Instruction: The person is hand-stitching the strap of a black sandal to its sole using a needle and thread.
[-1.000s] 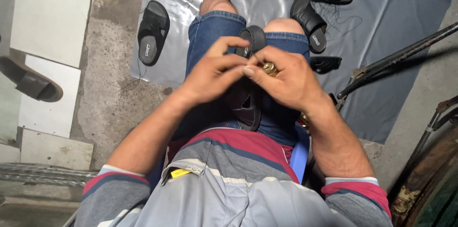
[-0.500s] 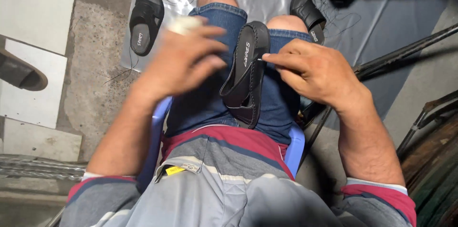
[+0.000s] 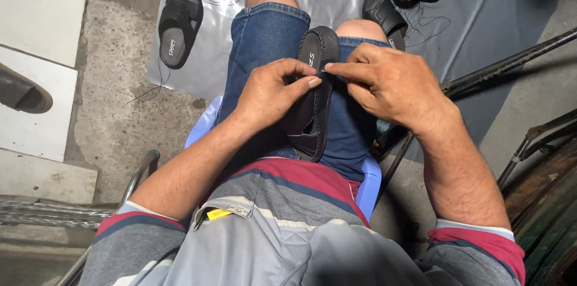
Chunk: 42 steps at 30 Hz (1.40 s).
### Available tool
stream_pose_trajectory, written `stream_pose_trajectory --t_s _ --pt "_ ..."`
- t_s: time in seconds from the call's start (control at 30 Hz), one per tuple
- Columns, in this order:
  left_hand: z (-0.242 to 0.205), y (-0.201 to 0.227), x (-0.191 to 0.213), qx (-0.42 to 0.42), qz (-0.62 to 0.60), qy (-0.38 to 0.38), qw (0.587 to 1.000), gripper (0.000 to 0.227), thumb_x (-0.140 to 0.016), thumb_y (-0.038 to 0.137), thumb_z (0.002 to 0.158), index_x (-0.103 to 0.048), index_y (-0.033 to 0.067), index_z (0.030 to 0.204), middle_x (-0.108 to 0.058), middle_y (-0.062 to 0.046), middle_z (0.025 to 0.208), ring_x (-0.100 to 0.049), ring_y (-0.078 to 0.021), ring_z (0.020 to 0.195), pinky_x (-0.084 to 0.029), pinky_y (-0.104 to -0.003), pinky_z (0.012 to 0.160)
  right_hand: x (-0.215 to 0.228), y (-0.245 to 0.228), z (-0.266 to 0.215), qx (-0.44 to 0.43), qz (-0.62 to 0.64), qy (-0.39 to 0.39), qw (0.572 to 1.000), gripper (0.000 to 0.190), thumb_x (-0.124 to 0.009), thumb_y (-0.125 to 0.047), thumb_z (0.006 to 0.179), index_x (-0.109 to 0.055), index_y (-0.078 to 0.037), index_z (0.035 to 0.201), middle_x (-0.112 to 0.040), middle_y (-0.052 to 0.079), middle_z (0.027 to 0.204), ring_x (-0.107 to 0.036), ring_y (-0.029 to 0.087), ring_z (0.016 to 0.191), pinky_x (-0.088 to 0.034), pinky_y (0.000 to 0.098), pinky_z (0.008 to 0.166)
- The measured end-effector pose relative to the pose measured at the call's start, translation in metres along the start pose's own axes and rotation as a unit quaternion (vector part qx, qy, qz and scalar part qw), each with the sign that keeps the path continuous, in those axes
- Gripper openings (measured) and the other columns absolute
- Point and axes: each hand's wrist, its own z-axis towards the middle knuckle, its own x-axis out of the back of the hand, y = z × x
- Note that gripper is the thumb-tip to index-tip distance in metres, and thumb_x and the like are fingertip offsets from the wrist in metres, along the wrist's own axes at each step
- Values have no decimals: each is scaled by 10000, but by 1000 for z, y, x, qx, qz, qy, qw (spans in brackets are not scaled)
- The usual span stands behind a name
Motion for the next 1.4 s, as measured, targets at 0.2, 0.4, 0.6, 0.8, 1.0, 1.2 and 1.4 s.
stream_pose_trajectory --t_s 0.2,0.4,0.6,0.8,1.0,1.2,1.4 --pt "-4 -6 -11 -24 -21 45 998 150 -652 288 779 -697 181 875 -679 43 872 -626 -69 801 -444 -207 751 2 -4 0 -19 -23 -25 999 391 -521 -179 797 -629 -268 1162 -586 -32 969 -605 226 812 -500 392 552" --pt "-5 -5 -19 -36 -46 68 996 135 -654 261 783 -707 159 854 -638 49 801 -594 -58 713 -450 -187 678 11 -21 5 -93 -75 -83 989 371 -497 -255 814 -622 -286 1162 -562 -27 876 -605 261 719 -506 452 450" --pt "-5 -8 -21 -69 -61 84 992 105 -674 205 781 -711 138 853 -647 41 790 -606 -62 719 -458 -181 693 11 -35 12 -110 -146 -94 979 307 -510 -321 827 -628 -304 1111 -561 -37 836 -622 249 683 -498 435 378" --pt "-5 -12 -18 -105 -81 85 987 94 -681 180 786 -706 133 864 -653 24 785 -611 -70 718 -467 -177 699 -6 -8 2 -14 -45 23 999 278 -572 -192 826 -683 -233 1078 -602 -73 908 -601 182 778 -475 371 462" --pt "-5 -12 -13 -81 -116 53 989 113 -675 153 800 -708 150 908 -659 -28 798 -633 -160 765 -506 -252 659 -19 -3 -6 -46 72 74 994 290 -638 -138 770 -705 -228 1038 -624 -26 892 -622 225 758 -526 336 699" --pt "-3 -19 -15 -89 -132 50 986 108 -686 144 797 -711 140 903 -665 -18 797 -630 -137 746 -502 -234 657 -23 -3 -4 -16 47 105 993 280 -663 -117 753 -718 -221 1007 -622 -28 867 -623 197 736 -521 307 677" --pt "1 -18 -9 -102 -126 34 986 111 -685 119 793 -707 119 901 -669 -49 794 -628 -156 729 -503 -260 642 -31 -9 -2 -21 13 155 988 200 -672 -146 798 -710 -228 976 -621 -72 884 -624 138 756 -511 250 681"
